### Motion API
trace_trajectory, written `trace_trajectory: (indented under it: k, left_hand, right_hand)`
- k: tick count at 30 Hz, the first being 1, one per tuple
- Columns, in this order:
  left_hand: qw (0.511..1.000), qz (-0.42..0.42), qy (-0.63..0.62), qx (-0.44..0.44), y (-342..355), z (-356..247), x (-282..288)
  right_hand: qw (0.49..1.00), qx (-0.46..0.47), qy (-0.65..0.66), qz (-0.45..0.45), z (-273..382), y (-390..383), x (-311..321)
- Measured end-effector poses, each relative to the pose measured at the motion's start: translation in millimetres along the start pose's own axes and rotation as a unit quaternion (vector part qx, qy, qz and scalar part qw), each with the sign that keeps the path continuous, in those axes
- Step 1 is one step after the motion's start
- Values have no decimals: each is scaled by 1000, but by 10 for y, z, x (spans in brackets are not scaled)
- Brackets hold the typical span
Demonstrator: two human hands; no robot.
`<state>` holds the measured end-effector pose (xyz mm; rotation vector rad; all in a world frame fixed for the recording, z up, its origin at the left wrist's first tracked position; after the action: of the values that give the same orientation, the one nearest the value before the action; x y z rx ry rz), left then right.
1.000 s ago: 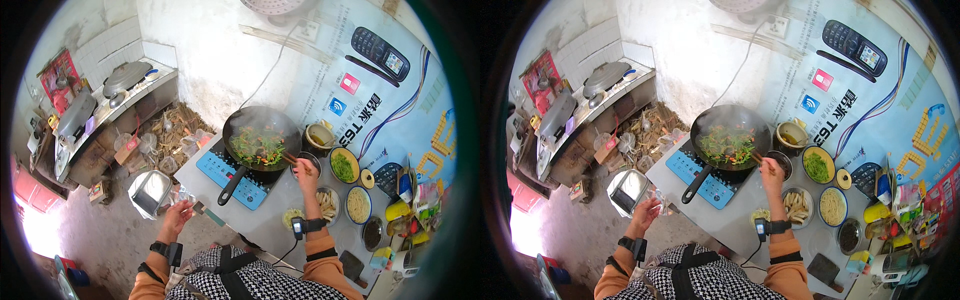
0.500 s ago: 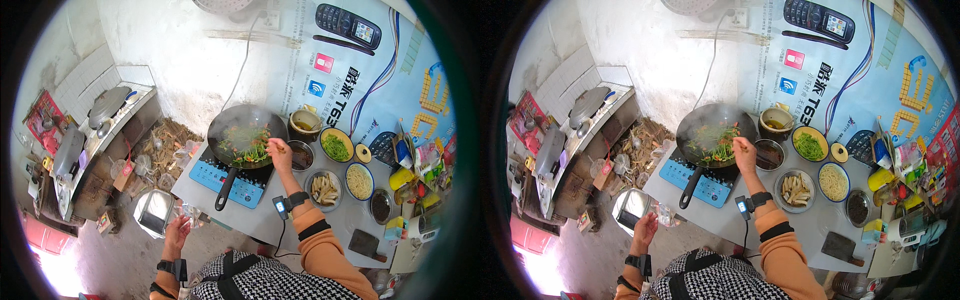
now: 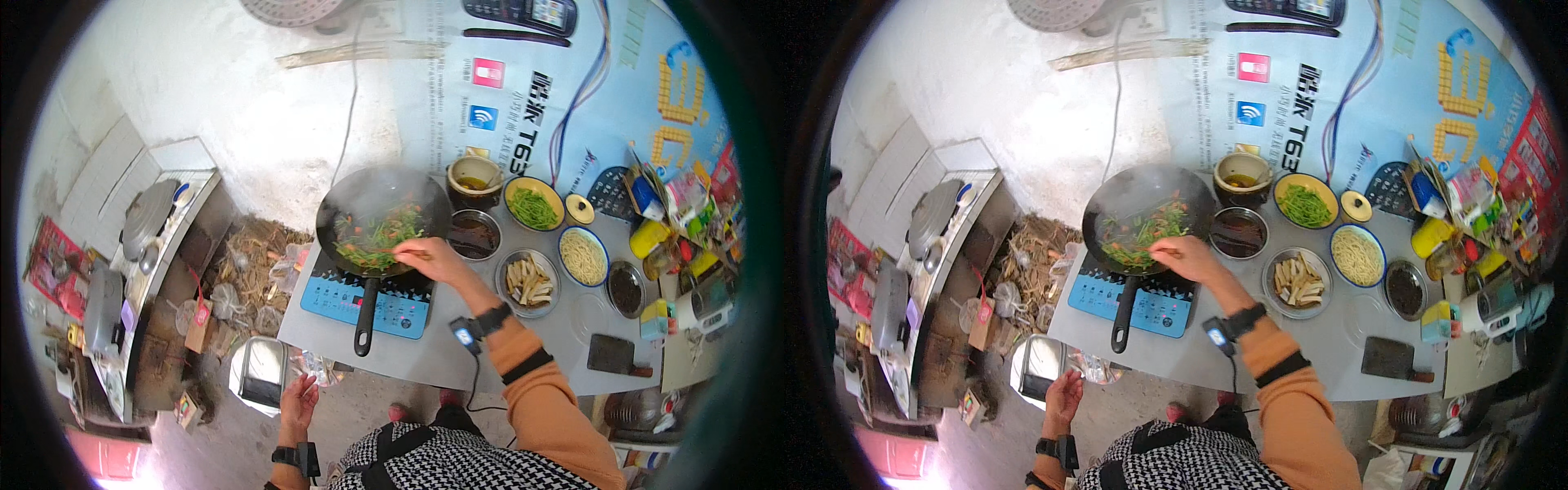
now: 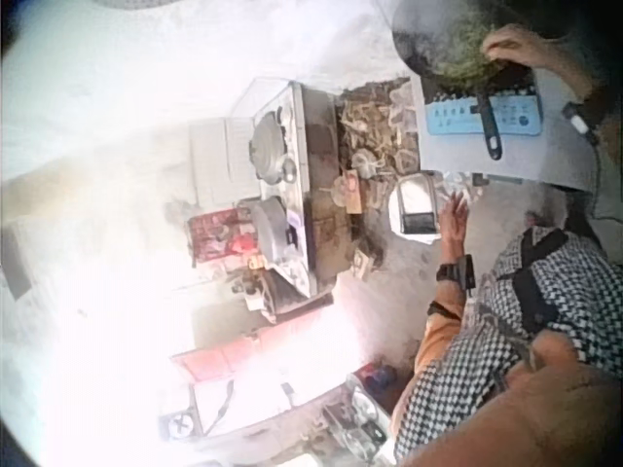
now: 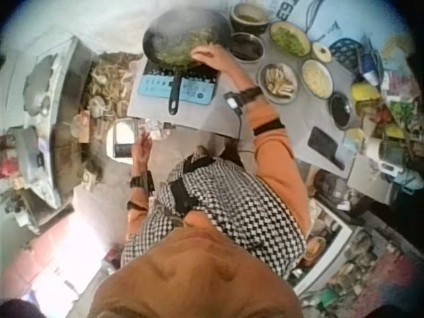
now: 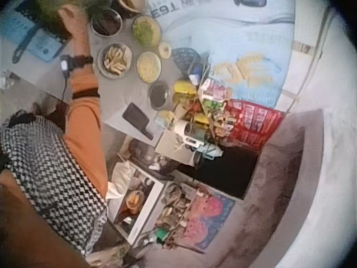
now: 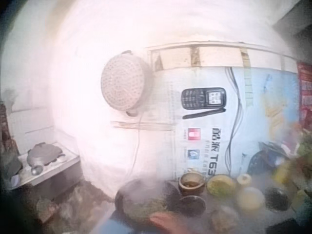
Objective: The person stir-fries mixed vegetables in a wok on an induction cooktop, using chopsticks to toss the contents. They add seasoning from a divided container and continue stirring until the vegetables are cooked.
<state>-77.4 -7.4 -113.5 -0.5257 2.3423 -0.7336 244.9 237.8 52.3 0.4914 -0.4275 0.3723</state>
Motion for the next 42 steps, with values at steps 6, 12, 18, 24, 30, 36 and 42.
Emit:
trace_trajectory:
  k: [6, 12, 18, 24, 30, 36, 42]
  left_hand:
    - [999, -25, -20, 32, 185, 113, 153]
    - [1000, -21, -9, -7, 133, 113, 96]
    - [1000, -23, -19, -7, -44, 216, -153]
    - [999, 21, -32, 8, 1, 453, -427]
    - [997, 33, -67, -1, -41, 657, -575]
    - [995, -60, -47, -62, -636, 803, -499]
    - [969, -184, -126, -108, -1499, 921, 41]
  right_hand:
    - [989, -107, 99, -2, 61, -350, 42]
    - [977, 107, -135, -123, 109, -323, -95]
    - [968, 85, -231, -52, 101, -526, -122]
    - [962, 61, -247, -100, 53, -1373, 419]
    - [988, -27, -100, -117, 42, -2445, 1003]
    - [988, -147, -29, -36, 35, -2881, 883]
    - [976, -159, 109, 105, 116, -2798, 43]
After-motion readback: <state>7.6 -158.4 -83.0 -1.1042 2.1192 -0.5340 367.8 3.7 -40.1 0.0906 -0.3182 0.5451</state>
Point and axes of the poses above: each hand's wrist, its own y-axis towards the middle knuckle, its own x-axis out of the back of the hand, z = x × y, the point moved 6 cm from there along y, towards the middle knuckle, and after that the axes turned 2 degrees about x, right-handed, at the moved point
